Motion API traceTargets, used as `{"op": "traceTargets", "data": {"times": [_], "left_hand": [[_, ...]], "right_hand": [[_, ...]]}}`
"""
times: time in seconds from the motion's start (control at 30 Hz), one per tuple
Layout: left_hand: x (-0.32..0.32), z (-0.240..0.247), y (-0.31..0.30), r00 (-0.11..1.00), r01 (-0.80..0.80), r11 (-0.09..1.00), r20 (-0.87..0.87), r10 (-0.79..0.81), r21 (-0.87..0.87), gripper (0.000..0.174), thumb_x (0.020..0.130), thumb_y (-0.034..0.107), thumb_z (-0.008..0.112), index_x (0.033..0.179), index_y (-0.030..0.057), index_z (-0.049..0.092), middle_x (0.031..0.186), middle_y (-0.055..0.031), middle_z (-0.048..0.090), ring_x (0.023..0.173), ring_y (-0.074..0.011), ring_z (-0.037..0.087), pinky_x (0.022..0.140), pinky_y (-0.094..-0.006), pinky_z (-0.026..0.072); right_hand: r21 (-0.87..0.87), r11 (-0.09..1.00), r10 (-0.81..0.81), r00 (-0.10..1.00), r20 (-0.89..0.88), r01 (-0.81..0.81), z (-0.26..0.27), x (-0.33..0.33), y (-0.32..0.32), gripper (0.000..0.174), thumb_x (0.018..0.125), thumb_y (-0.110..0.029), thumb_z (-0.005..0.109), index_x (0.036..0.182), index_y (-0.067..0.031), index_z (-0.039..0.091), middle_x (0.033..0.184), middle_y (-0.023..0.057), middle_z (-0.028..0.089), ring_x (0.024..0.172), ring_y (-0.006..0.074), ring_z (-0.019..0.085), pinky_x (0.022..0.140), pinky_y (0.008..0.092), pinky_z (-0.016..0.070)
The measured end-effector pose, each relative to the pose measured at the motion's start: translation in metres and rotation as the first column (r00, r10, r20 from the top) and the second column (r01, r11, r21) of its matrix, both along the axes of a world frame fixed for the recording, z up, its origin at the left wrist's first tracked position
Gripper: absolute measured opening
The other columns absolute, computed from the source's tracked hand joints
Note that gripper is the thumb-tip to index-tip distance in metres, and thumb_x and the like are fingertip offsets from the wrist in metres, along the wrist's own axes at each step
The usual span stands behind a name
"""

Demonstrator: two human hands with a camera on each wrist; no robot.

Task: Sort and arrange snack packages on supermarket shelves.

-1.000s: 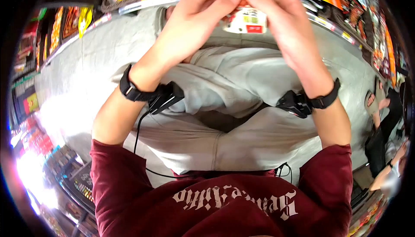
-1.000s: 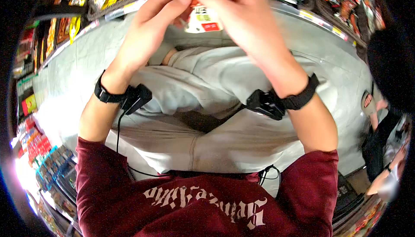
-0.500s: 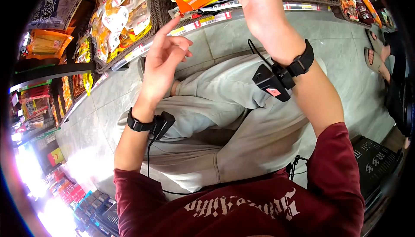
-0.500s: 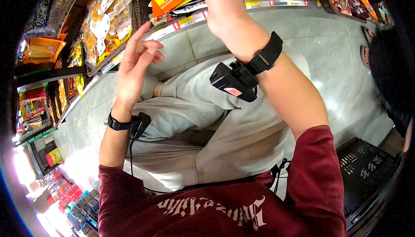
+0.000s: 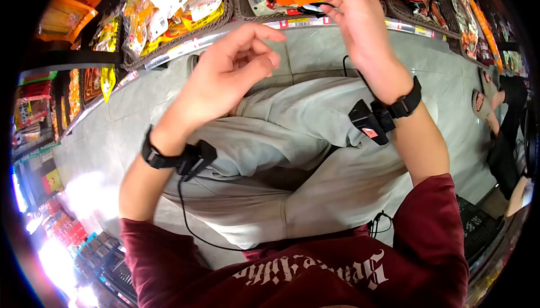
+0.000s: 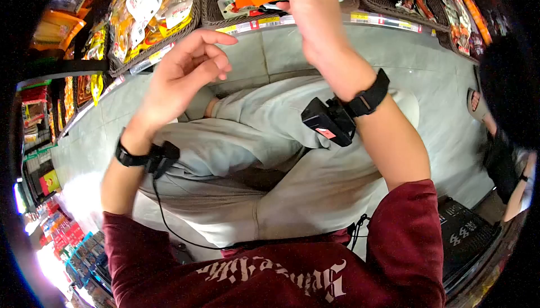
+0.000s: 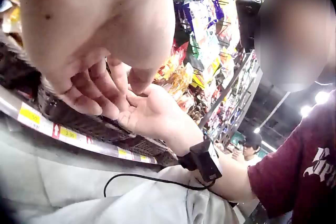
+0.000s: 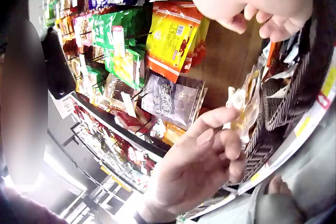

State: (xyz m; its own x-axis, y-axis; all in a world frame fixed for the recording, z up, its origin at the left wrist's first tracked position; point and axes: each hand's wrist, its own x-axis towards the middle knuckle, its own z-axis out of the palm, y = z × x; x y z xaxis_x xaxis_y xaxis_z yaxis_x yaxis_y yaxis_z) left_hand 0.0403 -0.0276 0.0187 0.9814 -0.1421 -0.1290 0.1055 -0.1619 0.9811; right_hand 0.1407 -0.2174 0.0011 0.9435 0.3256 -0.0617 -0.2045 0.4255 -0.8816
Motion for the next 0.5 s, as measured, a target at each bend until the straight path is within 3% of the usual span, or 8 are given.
{"op": "traceTargets", "data": {"times": [0.13, 0.17, 0.23, 0.27, 0.3, 0.37, 0.4, 0.5], "left_hand": [[0.005, 0.011, 0.027, 0.992, 0.118, 0.949, 0.006, -0.125, 0.291, 0.021, 0.104, 0.009, 0.059, 0.124, 0.0025, 0.063, 0.098, -0.0001, 0.064, 0.090, -0.0075, 0.060, 0.082, -0.0239, 0.0486], [0.008, 0.000, 0.036, 0.993, 0.112, 0.952, 0.000, -0.117, 0.284, 0.021, 0.104, 0.009, 0.059, 0.124, 0.0025, 0.063, 0.098, -0.0001, 0.064, 0.090, -0.0075, 0.060, 0.082, -0.0239, 0.0486], [0.011, -0.022, 0.049, 1.000, -0.024, 1.000, 0.003, 0.024, 0.000, 0.021, 0.104, 0.009, 0.059, 0.124, 0.0020, 0.063, 0.096, 0.0010, 0.064, 0.088, -0.0069, 0.059, 0.081, -0.0228, 0.0476], [0.008, -0.029, 0.053, 0.993, -0.118, 0.981, -0.006, 0.120, 0.151, 0.021, 0.103, 0.009, 0.060, 0.122, 0.0022, 0.065, 0.090, 0.0018, 0.062, 0.083, -0.0066, 0.057, 0.078, -0.0227, 0.0467], [0.008, -0.025, 0.055, 0.991, -0.129, 0.982, -0.020, 0.133, 0.141, 0.021, 0.103, 0.009, 0.060, 0.122, 0.0022, 0.065, 0.090, 0.0018, 0.062, 0.083, -0.0066, 0.057, 0.078, -0.0227, 0.0467], [0.010, -0.016, 0.059, 0.996, -0.084, 0.869, 0.069, 0.057, 0.487, 0.020, 0.101, 0.010, 0.062, 0.120, 0.0033, 0.066, 0.086, 0.0022, 0.060, 0.077, -0.0068, 0.053, 0.074, -0.0240, 0.0461], [0.009, -0.023, 0.060, 0.990, -0.131, 0.894, 0.110, 0.092, 0.428, 0.021, 0.100, 0.010, 0.064, 0.120, 0.0042, 0.067, 0.082, 0.0026, 0.058, 0.074, -0.0069, 0.050, 0.069, -0.0248, 0.0447], [0.010, -0.021, 0.059, 0.987, -0.100, 0.880, 0.156, 0.029, 0.465, 0.022, 0.100, 0.011, 0.065, 0.120, 0.0047, 0.067, 0.082, 0.0032, 0.058, 0.072, -0.0057, 0.048, 0.066, -0.0241, 0.0434]], "right_hand": [[-0.464, 0.873, 0.139, 0.835, 0.532, 0.150, 0.009, 0.007, -0.003, 0.024, 0.091, -0.010, 0.072, 0.112, -0.0036, 0.063, 0.096, 0.0052, 0.066, 0.084, 0.0172, 0.063, 0.079, 0.0275, 0.0499], [-0.470, 0.871, 0.149, 0.837, 0.526, 0.140, 0.018, 0.004, -0.005, 0.024, 0.091, -0.010, 0.072, 0.112, -0.0036, 0.063, 0.096, 0.0052, 0.066, 0.084, 0.0172, 0.063, 0.079, 0.0275, 0.0499], [-0.485, 0.701, 0.282, 0.421, 0.862, 0.523, 0.027, 0.003, -0.013, 0.032, 0.087, -0.012, 0.076, 0.115, -0.0033, 0.063, 0.105, 0.0105, 0.066, 0.099, 0.0258, 0.063, 0.092, 0.0348, 0.0496], [-0.444, 0.629, 0.287, 0.340, 0.896, 0.638, 0.016, 0.015, -0.014, 0.044, 0.084, -0.014, 0.079, 0.124, -0.0034, 0.063, 0.121, 0.0171, 0.065, 0.119, 0.0337, 0.058, 0.106, 0.0420, 0.0440], [-0.459, 0.632, 0.301, 0.347, 0.888, 0.624, 0.015, 0.017, -0.016, 0.044, 0.084, -0.014, 0.079, 0.124, -0.0034, 0.063, 0.121, 0.0171, 0.065, 0.119, 0.0337, 0.058, 0.106, 0.0420, 0.0440], [-0.604, 0.530, 0.393, 0.459, 0.797, 0.596, 0.018, 0.017, -0.018, 0.054, 0.084, -0.016, 0.079, 0.133, -0.0033, 0.060, 0.133, 0.0209, 0.061, 0.132, 0.0371, 0.052, 0.114, 0.0441, 0.0389], [-0.670, 0.605, 0.405, 0.558, 0.725, 0.431, 0.021, 0.014, -0.018, 0.059, 0.086, -0.018, 0.078, 0.138, -0.0024, 0.057, 0.139, 0.0238, 0.059, 0.138, 0.0407, 0.048, 0.118, 0.0467, 0.0351], [-0.651, 0.444, 0.534, 0.401, 0.744, 0.616, 0.013, 0.005, -0.011, 0.057, 0.088, -0.020, 0.075, 0.139, -0.0017, 0.057, 0.142, 0.0251, 0.057, 0.138, 0.0423, 0.048, 0.117, 0.0477, 0.0366]]}}
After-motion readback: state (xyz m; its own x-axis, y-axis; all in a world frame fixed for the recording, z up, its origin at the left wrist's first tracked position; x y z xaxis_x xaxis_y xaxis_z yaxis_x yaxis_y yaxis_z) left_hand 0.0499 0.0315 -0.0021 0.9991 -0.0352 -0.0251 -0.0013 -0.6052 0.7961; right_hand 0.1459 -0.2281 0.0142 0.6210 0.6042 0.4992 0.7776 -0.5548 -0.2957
